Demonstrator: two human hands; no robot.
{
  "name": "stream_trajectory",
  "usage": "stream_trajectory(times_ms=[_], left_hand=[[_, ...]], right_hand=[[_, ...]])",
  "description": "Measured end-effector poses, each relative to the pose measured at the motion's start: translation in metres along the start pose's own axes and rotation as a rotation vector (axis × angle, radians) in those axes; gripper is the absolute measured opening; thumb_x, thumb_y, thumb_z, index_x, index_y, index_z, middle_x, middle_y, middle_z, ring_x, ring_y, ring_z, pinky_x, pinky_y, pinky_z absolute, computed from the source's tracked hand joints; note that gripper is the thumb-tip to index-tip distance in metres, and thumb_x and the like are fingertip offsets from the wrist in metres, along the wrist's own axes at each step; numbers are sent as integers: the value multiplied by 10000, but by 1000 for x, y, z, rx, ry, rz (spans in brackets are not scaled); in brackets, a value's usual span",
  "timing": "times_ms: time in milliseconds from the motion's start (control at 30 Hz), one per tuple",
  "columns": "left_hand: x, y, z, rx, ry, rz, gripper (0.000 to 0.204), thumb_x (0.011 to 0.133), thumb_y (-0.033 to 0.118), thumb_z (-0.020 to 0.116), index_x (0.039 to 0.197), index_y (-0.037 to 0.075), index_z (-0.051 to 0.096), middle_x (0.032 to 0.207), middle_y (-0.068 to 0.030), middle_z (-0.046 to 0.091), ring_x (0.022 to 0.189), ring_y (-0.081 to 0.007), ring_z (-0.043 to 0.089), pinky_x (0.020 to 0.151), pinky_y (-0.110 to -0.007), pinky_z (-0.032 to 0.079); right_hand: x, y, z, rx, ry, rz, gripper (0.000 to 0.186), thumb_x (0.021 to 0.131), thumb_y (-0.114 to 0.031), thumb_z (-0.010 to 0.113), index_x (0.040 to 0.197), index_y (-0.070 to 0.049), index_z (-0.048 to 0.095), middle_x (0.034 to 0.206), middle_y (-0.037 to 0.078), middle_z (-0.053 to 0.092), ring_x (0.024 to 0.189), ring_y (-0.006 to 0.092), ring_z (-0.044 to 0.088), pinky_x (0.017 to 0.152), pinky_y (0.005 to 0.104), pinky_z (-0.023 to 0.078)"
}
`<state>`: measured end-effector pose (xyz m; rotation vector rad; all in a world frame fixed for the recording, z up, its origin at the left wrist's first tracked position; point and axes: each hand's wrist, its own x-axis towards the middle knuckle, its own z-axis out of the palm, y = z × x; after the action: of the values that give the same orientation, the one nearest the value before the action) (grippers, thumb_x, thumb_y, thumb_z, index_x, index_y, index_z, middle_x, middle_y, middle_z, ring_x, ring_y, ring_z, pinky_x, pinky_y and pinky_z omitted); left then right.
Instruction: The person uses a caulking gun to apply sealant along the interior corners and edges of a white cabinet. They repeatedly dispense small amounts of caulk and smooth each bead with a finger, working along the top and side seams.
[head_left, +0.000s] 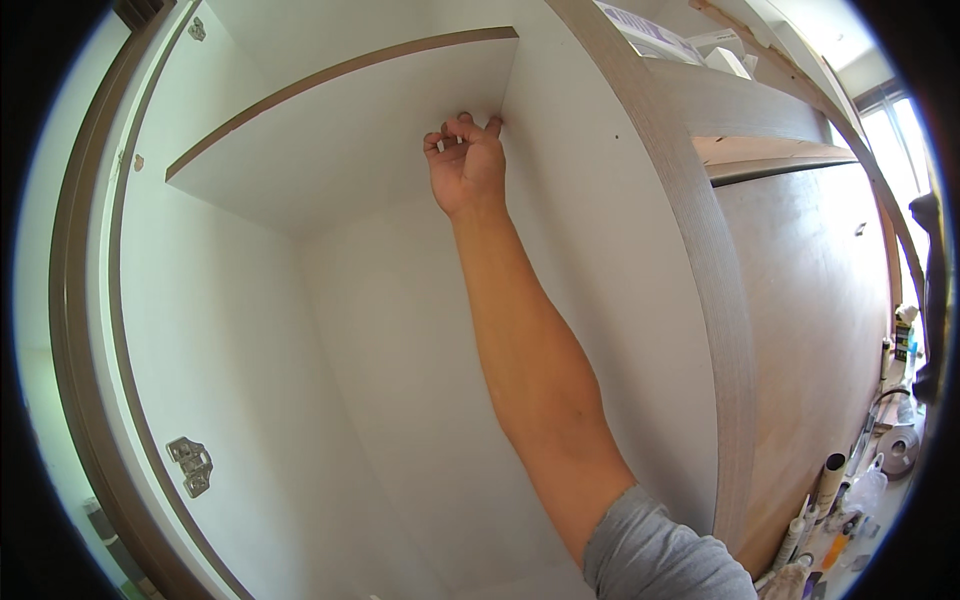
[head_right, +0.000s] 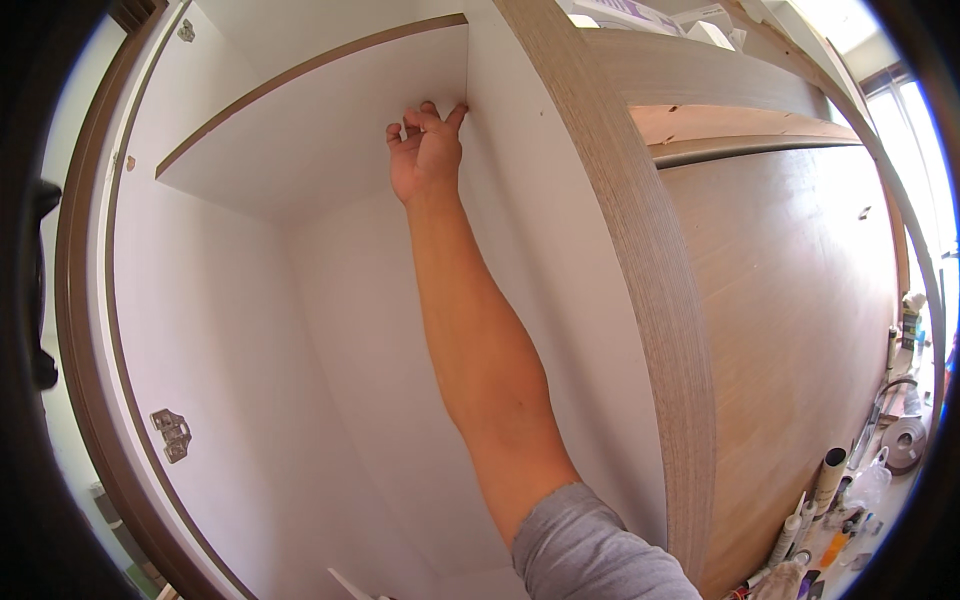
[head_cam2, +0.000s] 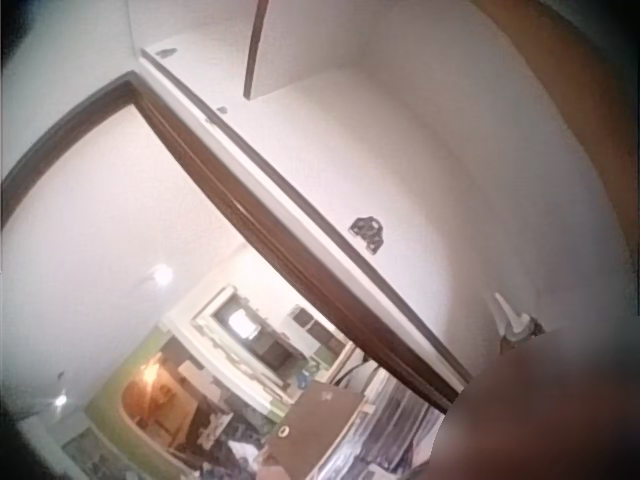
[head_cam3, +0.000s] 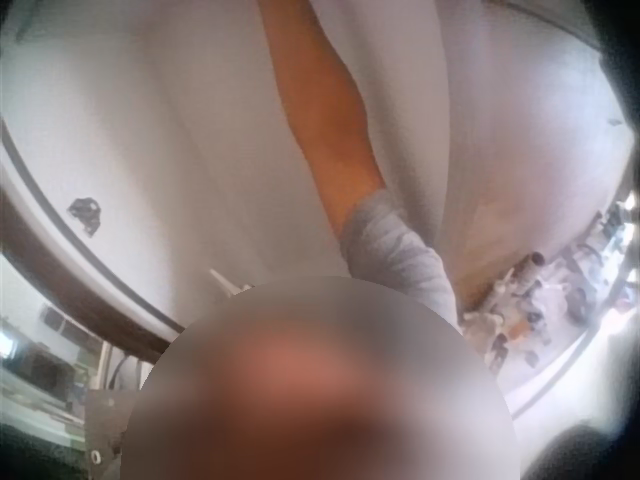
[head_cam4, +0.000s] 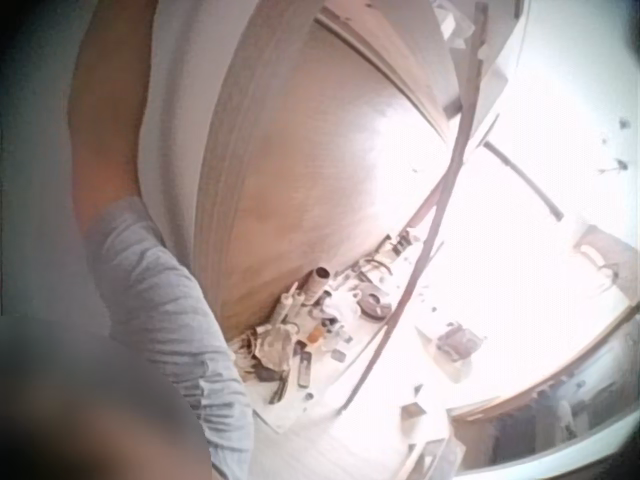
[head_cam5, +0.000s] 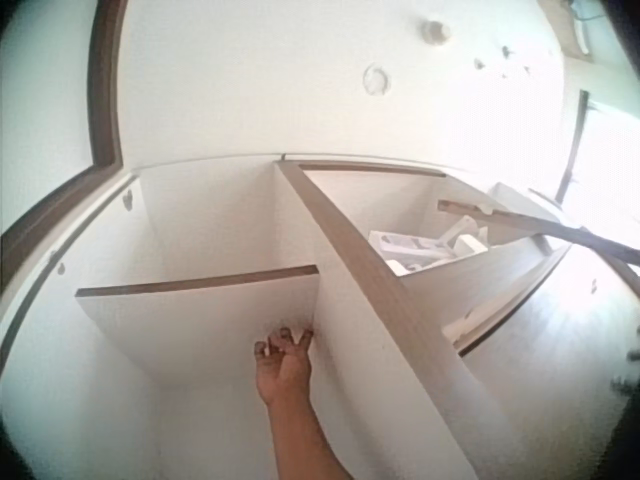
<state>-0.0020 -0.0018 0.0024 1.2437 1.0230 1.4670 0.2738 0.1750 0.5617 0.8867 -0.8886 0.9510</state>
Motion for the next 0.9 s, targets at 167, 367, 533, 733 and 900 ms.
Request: stream_trajectory(times_ms=[167,367,533,733,900], left_hand=[[1,-5,2,99,46,11,265,872,100,810,1101,98,676,948,16,684,786,-109,646,655,-275,522],[-1,5,6,87,43,41,224,872,64,766,1050,111,639,909,-13,657,757,-140,628,630,-304,516],[0,8,19,-5,110,61,182,880,20,710,980,125,601,859,-33,634,717,-163,619,587,-333,505],[2,10,18,20,141,16,187,876,47,737,999,121,617,884,-24,647,742,-154,629,608,-328,513],[-1,14,18,68,150,-14,206,873,78,764,1028,114,633,909,-18,658,768,-146,636,634,-321,521]], right_hand=[[-7,-7,19,-56,-37,-1,1166,854,114,596,1670,-304,-125,1044,21,517,873,152,509,811,393,449],[-19,-6,12,-150,-125,-27,1084,883,35,582,1699,-300,-48,1124,-26,489,936,125,486,863,375,414],[-20,9,-34,-41,-101,-5,1092,854,36,624,1704,-279,14,1075,-25,513,906,127,482,838,367,416],[3,14,-82,-57,94,40,1076,856,43,609,1700,-277,24,1025,-17,533,874,134,472,815,357,424],[20,10,-81,-49,106,54,941,855,56,601,1608,-243,124,993,-10,527,860,136,468,798,354,425]])
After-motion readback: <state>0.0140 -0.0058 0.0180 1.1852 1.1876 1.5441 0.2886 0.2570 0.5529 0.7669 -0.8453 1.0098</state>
